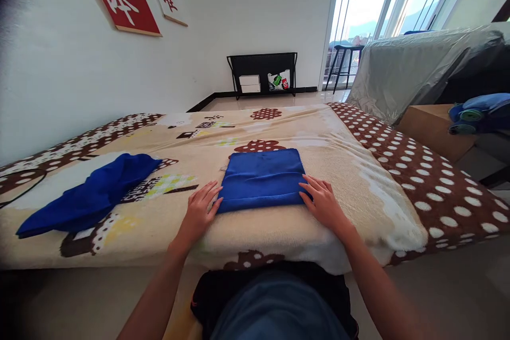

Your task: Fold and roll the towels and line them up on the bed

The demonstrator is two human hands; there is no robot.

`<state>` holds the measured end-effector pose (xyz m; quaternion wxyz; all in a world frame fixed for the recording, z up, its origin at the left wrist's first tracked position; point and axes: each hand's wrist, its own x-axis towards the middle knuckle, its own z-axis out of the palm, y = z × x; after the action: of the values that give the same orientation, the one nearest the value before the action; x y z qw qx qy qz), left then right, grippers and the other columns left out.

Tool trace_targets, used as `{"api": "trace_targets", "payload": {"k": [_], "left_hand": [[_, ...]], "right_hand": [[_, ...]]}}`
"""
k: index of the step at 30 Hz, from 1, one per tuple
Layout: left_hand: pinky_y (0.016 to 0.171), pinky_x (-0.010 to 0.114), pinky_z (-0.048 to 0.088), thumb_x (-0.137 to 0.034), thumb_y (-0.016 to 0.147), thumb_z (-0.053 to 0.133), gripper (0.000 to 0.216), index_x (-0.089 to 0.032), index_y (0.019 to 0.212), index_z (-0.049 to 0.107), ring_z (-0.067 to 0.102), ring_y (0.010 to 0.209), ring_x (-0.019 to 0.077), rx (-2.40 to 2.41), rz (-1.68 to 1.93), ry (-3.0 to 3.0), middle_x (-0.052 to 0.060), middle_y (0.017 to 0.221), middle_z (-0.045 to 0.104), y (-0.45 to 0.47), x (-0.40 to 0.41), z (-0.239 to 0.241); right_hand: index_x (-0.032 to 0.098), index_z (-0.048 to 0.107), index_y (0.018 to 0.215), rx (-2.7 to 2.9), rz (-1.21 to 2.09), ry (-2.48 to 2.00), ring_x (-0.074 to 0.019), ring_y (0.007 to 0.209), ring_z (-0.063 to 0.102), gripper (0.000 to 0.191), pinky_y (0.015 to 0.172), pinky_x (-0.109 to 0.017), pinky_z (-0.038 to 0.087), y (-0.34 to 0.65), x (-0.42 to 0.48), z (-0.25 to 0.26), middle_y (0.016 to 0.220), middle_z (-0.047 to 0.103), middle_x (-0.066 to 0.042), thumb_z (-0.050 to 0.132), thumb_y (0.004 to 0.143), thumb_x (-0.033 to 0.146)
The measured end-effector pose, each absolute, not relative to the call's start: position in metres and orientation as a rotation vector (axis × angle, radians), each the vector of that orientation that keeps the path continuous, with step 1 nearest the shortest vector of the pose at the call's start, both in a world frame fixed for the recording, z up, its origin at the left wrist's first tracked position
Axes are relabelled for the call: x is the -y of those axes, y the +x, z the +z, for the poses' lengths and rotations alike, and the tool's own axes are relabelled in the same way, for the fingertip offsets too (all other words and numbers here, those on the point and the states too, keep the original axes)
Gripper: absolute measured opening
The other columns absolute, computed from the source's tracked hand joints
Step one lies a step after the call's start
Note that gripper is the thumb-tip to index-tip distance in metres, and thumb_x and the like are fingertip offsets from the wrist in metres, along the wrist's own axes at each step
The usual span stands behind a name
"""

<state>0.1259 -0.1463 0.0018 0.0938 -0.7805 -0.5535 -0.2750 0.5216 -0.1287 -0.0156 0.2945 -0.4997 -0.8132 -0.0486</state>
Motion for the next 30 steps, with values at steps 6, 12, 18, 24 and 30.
{"api": "trace_targets", "payload": {"k": [6, 12, 18, 24, 30], "left_hand": [[0.104, 0.039, 0.042, -0.022, 0.096, 0.050, 0.029, -0.026, 0.121, 0.066, 0.061, 0.119, 0.0212, 1.404, -0.762, -2.574, 0.005, 0.124, 0.069, 0.108, 0.174, 0.006], [0.105, 0.043, 0.039, -0.020, 0.093, 0.049, 0.035, -0.025, 0.124, 0.064, 0.058, 0.120, 0.0234, 1.567, -0.770, -2.524, 0.007, 0.123, 0.068, 0.109, 0.165, 0.002], [0.102, 0.043, 0.037, -0.017, 0.096, 0.045, 0.034, -0.025, 0.125, 0.061, 0.058, 0.116, 0.0239, 1.574, -0.802, -2.542, 0.008, 0.118, 0.068, 0.111, 0.163, 0.013], [0.098, 0.038, 0.042, -0.024, 0.098, 0.044, 0.028, -0.023, 0.125, 0.054, 0.058, 0.111, 0.0218, 1.663, -0.841, -2.713, 0.008, 0.117, 0.066, 0.101, 0.182, 0.021], [0.102, 0.049, 0.037, -0.007, 0.086, 0.046, 0.041, -0.022, 0.121, 0.061, 0.059, 0.113, 0.0281, 1.695, -0.756, -2.368, 0.010, 0.115, 0.068, 0.141, 0.177, 0.011]], "right_hand": [[0.027, 0.067, 0.126, 2.304, -0.086, -1.164, -0.0212, 0.118, 0.061, 0.031, 0.102, -0.043, 0.043, 0.540, 0.148, -0.012, 0.125, 0.068, -0.006, 0.050, 0.099, 0.028], [0.025, 0.068, 0.122, 2.267, -0.051, -1.198, -0.0222, 0.110, 0.063, 0.030, 0.099, -0.042, 0.044, 0.535, 0.131, -0.018, 0.115, 0.071, -0.007, 0.052, 0.095, 0.025], [0.023, 0.062, 0.126, 2.206, 0.024, -1.183, -0.0234, 0.108, 0.063, 0.030, 0.100, -0.043, 0.042, 0.534, 0.132, -0.012, 0.112, 0.071, -0.008, 0.048, 0.099, 0.026], [0.024, 0.059, 0.126, 2.254, 0.207, -1.144, -0.0216, 0.108, 0.062, 0.030, 0.098, -0.040, 0.045, 0.543, 0.149, -0.002, 0.113, 0.069, -0.007, 0.046, 0.101, 0.031], [0.020, 0.069, 0.111, 2.143, -0.187, -1.374, -0.0268, 0.113, 0.058, 0.029, 0.100, -0.046, 0.041, 0.507, 0.151, -0.009, 0.122, 0.066, -0.011, 0.047, 0.092, 0.013]]}}
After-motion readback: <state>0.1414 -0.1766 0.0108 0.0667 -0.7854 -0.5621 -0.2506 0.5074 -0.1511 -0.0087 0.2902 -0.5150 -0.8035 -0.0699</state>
